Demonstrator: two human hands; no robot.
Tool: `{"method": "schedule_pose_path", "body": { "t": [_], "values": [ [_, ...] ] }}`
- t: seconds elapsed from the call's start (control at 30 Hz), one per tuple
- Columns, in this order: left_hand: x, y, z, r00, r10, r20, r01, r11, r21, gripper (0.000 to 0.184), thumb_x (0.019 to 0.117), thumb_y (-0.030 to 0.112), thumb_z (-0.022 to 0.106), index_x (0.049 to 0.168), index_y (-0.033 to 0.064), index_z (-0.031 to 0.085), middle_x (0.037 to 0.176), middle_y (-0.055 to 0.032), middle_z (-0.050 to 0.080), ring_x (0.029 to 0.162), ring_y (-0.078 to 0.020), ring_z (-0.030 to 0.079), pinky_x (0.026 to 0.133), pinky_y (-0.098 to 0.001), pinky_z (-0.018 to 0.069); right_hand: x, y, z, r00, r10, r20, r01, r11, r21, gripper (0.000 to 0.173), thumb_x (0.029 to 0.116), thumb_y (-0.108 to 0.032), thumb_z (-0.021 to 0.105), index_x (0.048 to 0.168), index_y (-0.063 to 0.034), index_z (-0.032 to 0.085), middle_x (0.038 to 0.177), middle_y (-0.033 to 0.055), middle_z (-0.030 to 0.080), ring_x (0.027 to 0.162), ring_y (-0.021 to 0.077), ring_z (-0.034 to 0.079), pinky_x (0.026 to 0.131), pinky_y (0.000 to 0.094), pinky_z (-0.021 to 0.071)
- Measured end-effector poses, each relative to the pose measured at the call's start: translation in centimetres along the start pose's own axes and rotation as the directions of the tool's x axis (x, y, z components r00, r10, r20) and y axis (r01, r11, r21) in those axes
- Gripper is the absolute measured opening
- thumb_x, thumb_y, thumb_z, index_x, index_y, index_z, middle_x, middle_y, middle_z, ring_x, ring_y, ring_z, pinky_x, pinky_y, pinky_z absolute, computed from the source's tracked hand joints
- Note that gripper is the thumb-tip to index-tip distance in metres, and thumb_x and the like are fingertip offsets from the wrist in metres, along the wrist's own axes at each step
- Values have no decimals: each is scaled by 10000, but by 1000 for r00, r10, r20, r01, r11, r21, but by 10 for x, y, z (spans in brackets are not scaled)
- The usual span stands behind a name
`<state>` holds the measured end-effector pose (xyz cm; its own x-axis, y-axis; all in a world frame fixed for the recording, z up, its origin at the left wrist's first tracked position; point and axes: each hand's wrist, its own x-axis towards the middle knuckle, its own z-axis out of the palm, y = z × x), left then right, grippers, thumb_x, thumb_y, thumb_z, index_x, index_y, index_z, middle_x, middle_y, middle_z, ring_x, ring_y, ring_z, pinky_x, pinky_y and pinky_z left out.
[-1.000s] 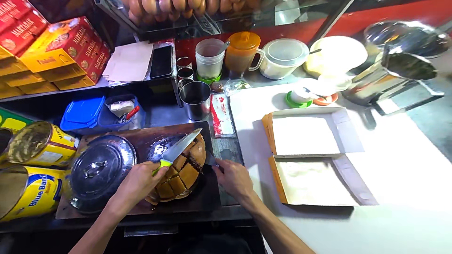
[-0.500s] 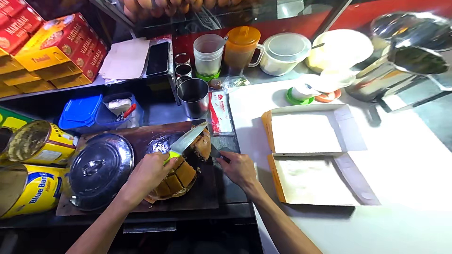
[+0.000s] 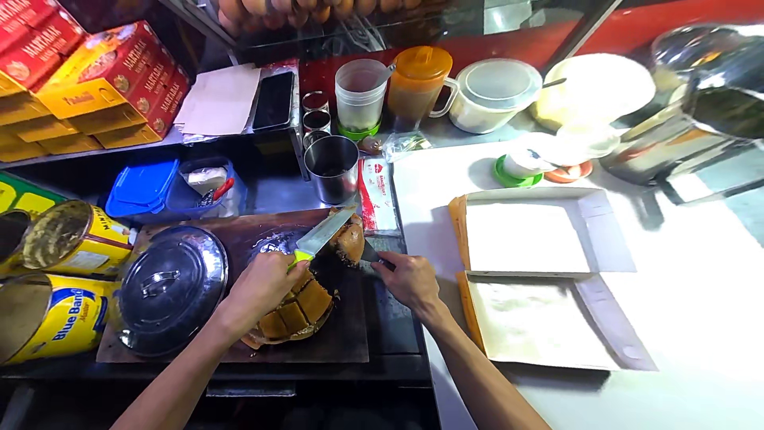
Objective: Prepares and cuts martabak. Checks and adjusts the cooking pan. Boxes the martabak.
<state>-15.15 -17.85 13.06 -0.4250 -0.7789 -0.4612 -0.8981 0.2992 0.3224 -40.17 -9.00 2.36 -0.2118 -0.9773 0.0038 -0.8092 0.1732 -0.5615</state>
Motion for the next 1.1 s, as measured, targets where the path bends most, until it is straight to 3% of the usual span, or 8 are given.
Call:
{"method": "schedule_pose_path", "body": {
  "t": [0.27,0.5,0.63,0.73,0.8,0.9,1.0,1.1],
  "values": [
    [-26,9,6,978,134,-163,-128,991,49,447,1071,361,520,982,-29,719,900,-197,674,866,-356,680,780,-532,538,-33,7,1,960,-101,-259,128,988,88,277,919,-220,649,1040,-22,801,824,142,772,728,313,755,644,521,582],
    [-41,68,25,726,540,-427,-464,842,277,561,1042,453,433,935,1,748,761,-152,656,684,-343,683,569,-485,551,-107,25,-52,839,18,-543,38,995,92,260,895,-198,675,1014,-5,802,835,92,784,704,130,742,656,286,596],
    [-25,145,39,652,700,-290,-662,713,232,494,1039,411,470,919,1,718,763,-146,622,605,-316,657,487,-469,528,-171,54,-96,748,190,-636,-190,979,69,257,906,-194,685,1038,-5,797,870,91,788,758,101,751,719,254,609],
    [-3,206,58,684,730,11,-727,680,96,474,1072,377,492,1016,-40,708,909,-219,667,813,-394,692,680,-551,553,-208,79,-113,668,322,-671,-410,912,29,265,901,-202,682,1053,-21,802,888,107,791,782,167,767,723,348,618],
    [20,234,79,677,711,191,-731,680,61,502,1085,399,463,1069,-50,687,1018,-240,668,950,-410,685,797,-569,540,-220,94,-114,633,423,-649,-547,837,11,257,907,-195,682,1057,-24,802,872,136,783,768,264,766,703,479,607],
    [50,248,119,656,703,276,-739,672,47,500,1084,405,464,1124,-47,675,1094,-250,659,1017,-416,672,854,-579,529,-220,100,-118,584,674,-453,-750,661,16,252,975,-209,649,1100,-37,785,951,189,770,906,392,745,799,617,552],
    [57,240,146,634,768,93,-773,633,38,474,1070,381,499,1178,-39,690,1081,-247,679,930,-420,702,779,-585,555,-209,93,-131,500,840,-210,-863,503,-43,301,1038,-274,584,1200,-80,747,1095,188,746,1054,394,706,881,602,524],
    [41,222,158,482,853,-199,-862,503,67,441,1034,361,550,1097,-35,733,914,-198,697,713,-345,710,592,-500,579,-202,88,-141,462,883,-86,-885,454,-102,358,1066,-321,539,1291,-97,703,1204,184,710,1146,380,668,926,587,505]
  ]
}}
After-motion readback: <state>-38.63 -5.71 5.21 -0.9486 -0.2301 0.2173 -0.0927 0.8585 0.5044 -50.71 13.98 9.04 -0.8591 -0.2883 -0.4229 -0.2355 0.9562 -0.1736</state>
